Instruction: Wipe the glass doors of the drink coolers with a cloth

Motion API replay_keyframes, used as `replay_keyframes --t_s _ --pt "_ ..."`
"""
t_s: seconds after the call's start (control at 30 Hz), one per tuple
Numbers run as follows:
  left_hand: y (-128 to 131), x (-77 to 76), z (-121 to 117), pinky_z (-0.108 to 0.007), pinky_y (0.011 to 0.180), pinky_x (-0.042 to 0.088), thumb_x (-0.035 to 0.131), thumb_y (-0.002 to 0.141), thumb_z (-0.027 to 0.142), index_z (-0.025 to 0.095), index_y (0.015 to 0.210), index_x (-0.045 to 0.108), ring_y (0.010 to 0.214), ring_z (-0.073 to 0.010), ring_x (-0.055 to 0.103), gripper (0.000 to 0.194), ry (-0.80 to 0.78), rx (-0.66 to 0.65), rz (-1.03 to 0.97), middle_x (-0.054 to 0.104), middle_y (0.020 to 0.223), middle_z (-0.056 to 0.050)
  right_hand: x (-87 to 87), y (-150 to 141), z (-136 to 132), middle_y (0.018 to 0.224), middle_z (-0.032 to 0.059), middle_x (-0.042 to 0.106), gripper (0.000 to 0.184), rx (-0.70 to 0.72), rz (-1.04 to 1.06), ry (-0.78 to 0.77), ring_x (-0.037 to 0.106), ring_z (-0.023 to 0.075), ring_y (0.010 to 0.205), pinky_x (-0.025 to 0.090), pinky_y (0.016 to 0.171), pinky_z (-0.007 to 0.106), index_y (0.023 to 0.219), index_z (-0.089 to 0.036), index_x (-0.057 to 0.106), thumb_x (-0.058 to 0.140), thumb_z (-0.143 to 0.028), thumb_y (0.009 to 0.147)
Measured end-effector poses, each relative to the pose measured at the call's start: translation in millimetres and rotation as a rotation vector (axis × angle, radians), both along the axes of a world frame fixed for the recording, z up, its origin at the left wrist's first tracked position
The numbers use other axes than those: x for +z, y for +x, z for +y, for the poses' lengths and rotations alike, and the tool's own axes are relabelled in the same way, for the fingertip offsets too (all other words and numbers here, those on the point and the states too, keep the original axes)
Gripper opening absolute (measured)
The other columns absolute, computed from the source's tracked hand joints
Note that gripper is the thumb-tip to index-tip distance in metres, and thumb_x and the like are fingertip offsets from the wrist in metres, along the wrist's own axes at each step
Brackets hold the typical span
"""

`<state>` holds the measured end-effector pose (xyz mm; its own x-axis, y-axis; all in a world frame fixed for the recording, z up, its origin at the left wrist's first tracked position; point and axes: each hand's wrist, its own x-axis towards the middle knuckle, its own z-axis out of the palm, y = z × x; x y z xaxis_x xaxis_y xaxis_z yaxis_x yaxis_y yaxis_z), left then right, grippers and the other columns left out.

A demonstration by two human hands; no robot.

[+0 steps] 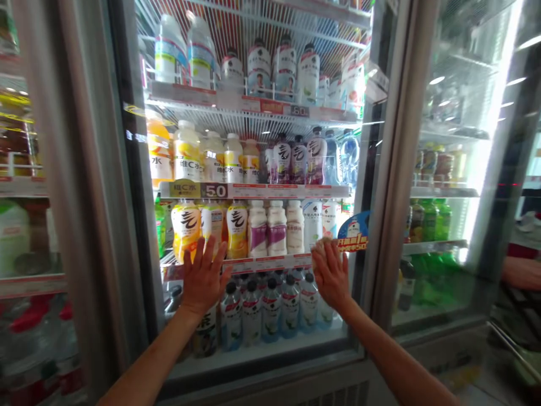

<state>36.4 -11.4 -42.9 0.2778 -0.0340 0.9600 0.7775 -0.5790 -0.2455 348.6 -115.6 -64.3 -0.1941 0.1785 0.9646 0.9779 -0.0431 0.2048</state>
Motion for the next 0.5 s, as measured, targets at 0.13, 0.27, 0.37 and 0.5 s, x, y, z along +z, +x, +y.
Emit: replay_keyframes --t_s 0.13,0.27,0.37,0.5 --pt "-0.7 0.0 0.7 -0.047 0.115 0.007 0.052 0.084 0.031 0.030 0.144 0.013 0.141 -0.0232 0.012 0.072 -0.019 -0.021 -0.010 0.013 0.152 -0.002 -14.7 10.8 -5.6 0.150 0.0056 0.027 0.058 -0.010 -0.036 -0.048 0.024 0.0242 0.138 0.017 0.113 0.048 0.139 -0.030 0.035 0.049 -0.019 0.084" --pt "-0.5 0.5 1.2 -0.045 0.116 0.005 0.054 0.083 0.031 0.029 0.144 0.015 0.141 -0.0227 0.010 0.072 0.007 -0.021 -0.005 0.013 0.152 -0.003 41.3 23.5 6.2 0.150 0.0077 0.026 0.055 -0.074 0.078 0.094 0.021 0.0249 0.139 0.016 0.111 0.051 0.141 -0.027 0.032 0.044 -0.023 0.087" --pt "-0.9 0.6 -0.6 -0.044 0.116 0.005 0.054 0.083 0.029 0.028 0.144 0.016 0.141 -0.0221 0.010 0.072 0.015 -0.023 0.001 0.013 0.152 -0.003 48.1 21.0 6.5 0.150 0.0081 0.024 0.058 -0.080 0.079 0.106 0.018 0.0243 0.140 0.017 0.111 0.050 0.143 -0.027 0.026 0.043 -0.021 0.088" --pt "-7.2 8.0 -4.9 -0.044 0.116 0.008 0.052 0.084 0.027 0.030 0.144 0.015 0.141 -0.0209 0.014 0.071 0.024 -0.050 0.023 0.016 0.152 -0.002 34.3 26.5 2.1 0.149 0.0070 0.028 0.060 -0.045 -0.042 0.042 0.022 0.0233 0.139 0.017 0.112 0.048 0.143 -0.028 0.027 0.046 -0.020 0.086"
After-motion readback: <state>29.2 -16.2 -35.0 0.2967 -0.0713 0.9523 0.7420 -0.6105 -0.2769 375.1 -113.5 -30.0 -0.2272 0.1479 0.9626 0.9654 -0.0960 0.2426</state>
